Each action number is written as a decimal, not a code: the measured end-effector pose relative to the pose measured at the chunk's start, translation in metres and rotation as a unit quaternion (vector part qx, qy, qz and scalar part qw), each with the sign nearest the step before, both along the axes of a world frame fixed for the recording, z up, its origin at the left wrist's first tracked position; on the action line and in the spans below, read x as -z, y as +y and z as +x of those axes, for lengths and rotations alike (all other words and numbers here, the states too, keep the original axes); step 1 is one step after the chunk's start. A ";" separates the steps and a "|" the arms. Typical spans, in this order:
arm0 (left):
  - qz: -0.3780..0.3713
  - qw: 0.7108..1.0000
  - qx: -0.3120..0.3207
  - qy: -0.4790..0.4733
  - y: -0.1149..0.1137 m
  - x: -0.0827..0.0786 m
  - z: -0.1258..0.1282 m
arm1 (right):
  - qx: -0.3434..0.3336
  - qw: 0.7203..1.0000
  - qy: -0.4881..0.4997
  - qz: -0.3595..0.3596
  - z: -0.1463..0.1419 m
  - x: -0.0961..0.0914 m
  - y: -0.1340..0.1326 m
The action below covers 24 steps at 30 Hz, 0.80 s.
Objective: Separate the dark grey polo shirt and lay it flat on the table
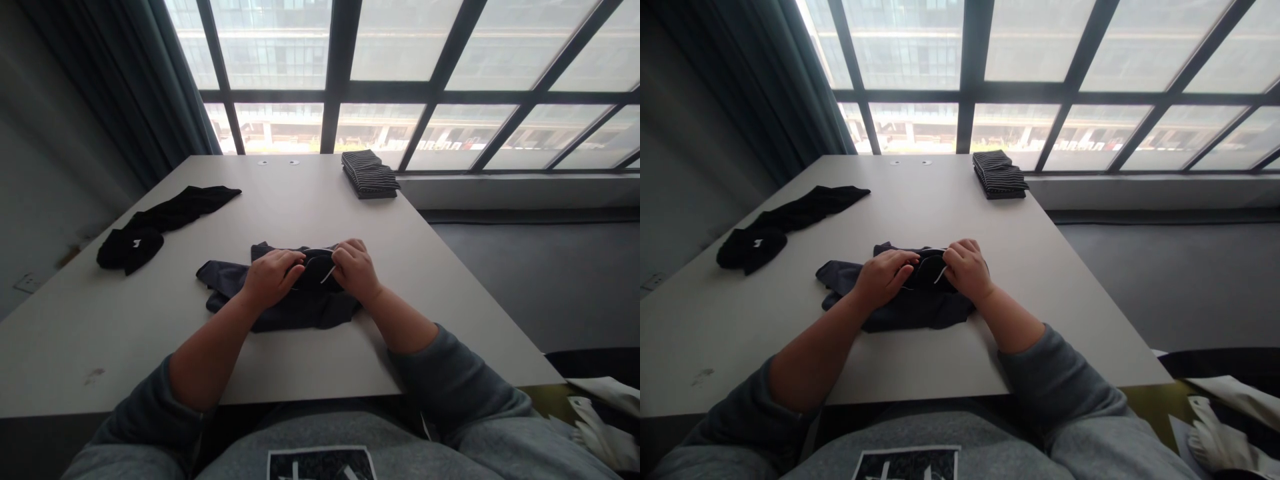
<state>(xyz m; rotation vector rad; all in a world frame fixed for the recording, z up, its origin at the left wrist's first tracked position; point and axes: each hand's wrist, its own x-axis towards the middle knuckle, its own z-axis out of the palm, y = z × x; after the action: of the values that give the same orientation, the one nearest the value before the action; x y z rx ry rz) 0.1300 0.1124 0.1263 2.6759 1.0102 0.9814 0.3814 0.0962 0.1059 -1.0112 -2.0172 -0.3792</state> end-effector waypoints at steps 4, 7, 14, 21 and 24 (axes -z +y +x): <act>-0.050 0.998 -0.037 -0.006 -0.008 0.012 0.016 | -0.037 0.999 -0.014 -0.026 -0.004 -0.001 -0.003; -0.073 0.997 0.000 -0.012 -0.005 0.016 0.015 | -0.080 0.993 -0.050 -0.078 0.002 -0.002 -0.002; -0.065 0.996 0.064 0.006 -0.004 0.013 0.009 | -0.014 0.991 -0.043 -0.125 0.019 0.008 0.013; -0.095 0.988 0.019 0.121 -0.009 0.006 0.011 | 0.062 0.988 0.138 -0.010 0.007 0.007 0.003; -0.086 0.985 0.000 0.149 -0.011 0.005 0.012 | 0.061 0.988 0.137 -0.022 0.002 0.011 0.000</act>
<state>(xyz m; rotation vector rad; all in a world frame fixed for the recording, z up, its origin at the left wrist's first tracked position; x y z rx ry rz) 0.1416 0.1015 0.1214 2.7251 1.0888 0.4722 0.3833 0.0965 0.0953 -1.1523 -1.7292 -0.2467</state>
